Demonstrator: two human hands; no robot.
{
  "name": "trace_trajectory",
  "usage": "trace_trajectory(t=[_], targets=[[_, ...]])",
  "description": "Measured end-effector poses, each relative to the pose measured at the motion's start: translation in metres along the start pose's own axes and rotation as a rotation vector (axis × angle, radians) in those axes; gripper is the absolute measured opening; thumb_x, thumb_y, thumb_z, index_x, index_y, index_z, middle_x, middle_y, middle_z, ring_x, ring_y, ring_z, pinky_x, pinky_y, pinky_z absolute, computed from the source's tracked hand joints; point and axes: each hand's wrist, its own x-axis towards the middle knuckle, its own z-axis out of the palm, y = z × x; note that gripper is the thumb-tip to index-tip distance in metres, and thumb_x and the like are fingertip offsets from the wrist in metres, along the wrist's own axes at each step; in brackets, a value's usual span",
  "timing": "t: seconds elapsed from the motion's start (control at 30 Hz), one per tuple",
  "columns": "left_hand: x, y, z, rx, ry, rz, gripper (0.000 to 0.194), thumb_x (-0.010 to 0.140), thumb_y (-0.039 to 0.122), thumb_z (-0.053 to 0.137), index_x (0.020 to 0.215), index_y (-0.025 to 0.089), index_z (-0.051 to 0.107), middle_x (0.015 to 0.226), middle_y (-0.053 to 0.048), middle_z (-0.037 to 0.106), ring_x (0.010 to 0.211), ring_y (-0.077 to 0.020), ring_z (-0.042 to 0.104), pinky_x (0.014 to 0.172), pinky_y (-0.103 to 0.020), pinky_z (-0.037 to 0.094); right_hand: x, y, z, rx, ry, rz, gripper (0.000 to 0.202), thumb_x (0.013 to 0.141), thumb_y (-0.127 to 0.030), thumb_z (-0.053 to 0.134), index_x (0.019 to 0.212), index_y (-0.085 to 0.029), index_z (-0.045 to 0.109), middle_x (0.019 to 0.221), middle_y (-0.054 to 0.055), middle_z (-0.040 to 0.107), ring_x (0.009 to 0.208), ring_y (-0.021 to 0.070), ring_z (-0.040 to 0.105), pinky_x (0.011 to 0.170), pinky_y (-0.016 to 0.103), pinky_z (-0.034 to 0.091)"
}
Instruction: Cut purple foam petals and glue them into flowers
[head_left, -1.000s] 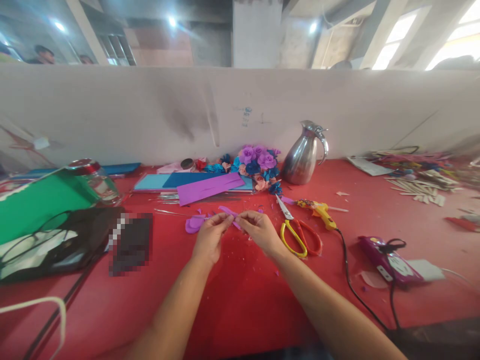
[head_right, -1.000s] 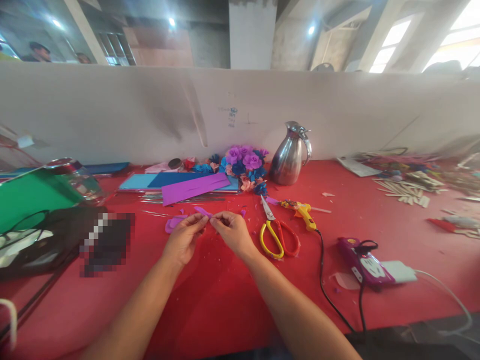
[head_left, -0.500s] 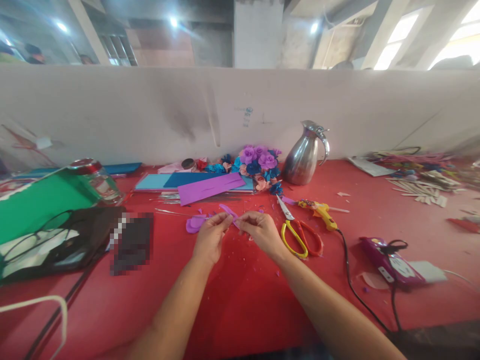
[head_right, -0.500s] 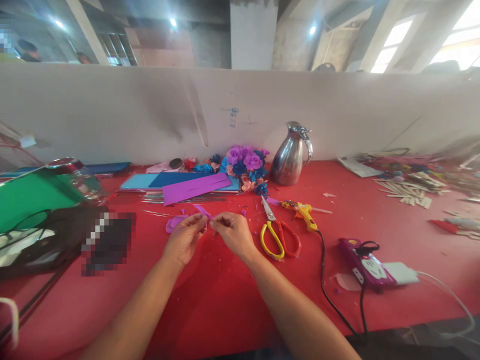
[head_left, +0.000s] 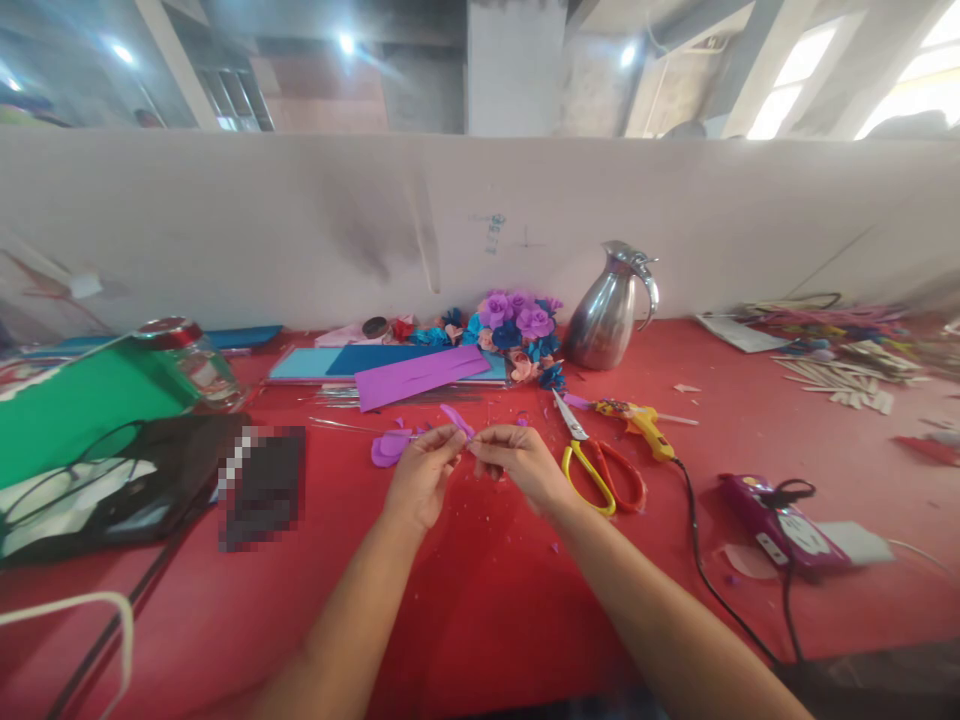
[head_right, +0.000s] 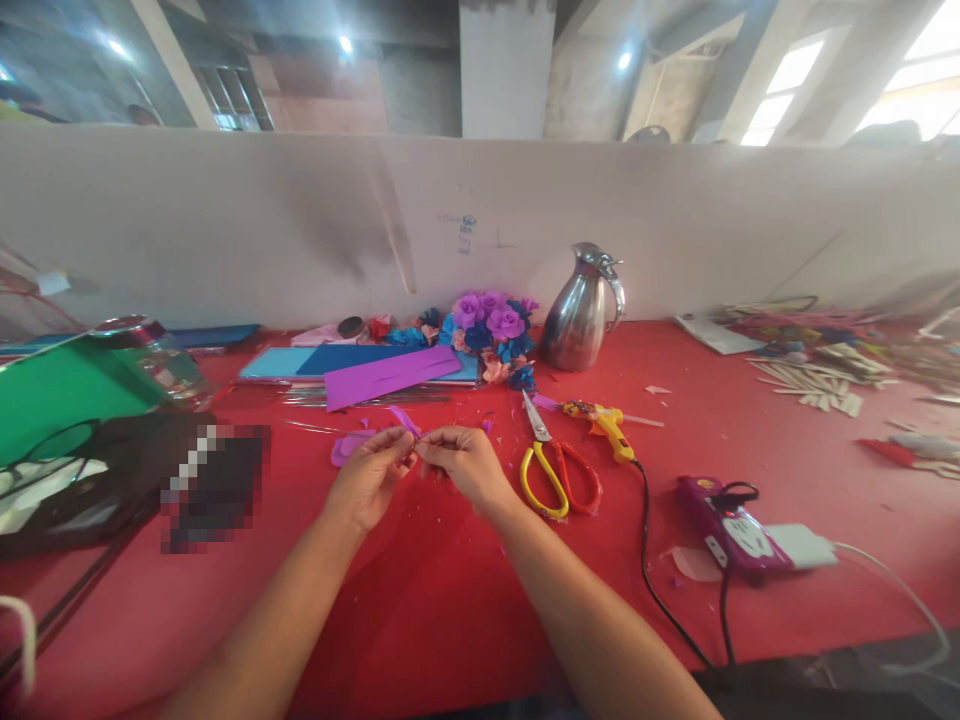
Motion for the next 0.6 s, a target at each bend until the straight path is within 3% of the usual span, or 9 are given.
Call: trace_trajectory(t=[0.2, 0.3, 0.6], targets=[[0.001, 0.001, -0.002, -0.05, 0.063, 0.009, 0.029, 0.04, 0.02, 0.087, 0.06, 0.015, 0.066, 0.06, 0.002, 0.064, 0.054, -0.0069, 0.052, 0.056, -0.02, 0.04, -0.002, 0.01, 0.0, -0.32, 0.187, -0.218, 0.013, 0.075, -0.03, 0.062, 0.076, -0.019, 0.067, 0.067, 0.001, 0.067, 0.058, 0.0128, 0.058, 0.055, 0.022, 0.042], [0.0, 0.002, -0.002, -0.05, 0.057, 0.017, 0.029, 0.04, 0.021, 0.087, 0.06, 0.015, 0.067, 0.06, 0.002, 0.064, 0.056, -0.0072, 0.053, 0.058, -0.02, 0.04, -0.005, 0.012, 0.001, -0.446, 0.205, -0.286, 0.014, 0.081, -0.027, 0.056, 0.074, -0.021, 0.066, 0.066, 0.0, 0.066, 0.054, 0.0118, 0.059, 0.053, 0.022, 0.042], [0.001, -0.001, -0.002, -0.018, 0.023, 0.038, 0.029, 0.04, 0.023, 0.088, 0.06, 0.015, 0.068, 0.06, 0.001, 0.064, 0.057, -0.0085, 0.053, 0.058, -0.022, 0.04, 0.0, 0.005, -0.001, -0.119, -0.007, -0.046, 0.021, 0.076, -0.036, 0.058, 0.073, -0.017, 0.062, 0.053, -0.002, 0.06, 0.037, 0.0086, 0.052, 0.041, 0.019, 0.039]])
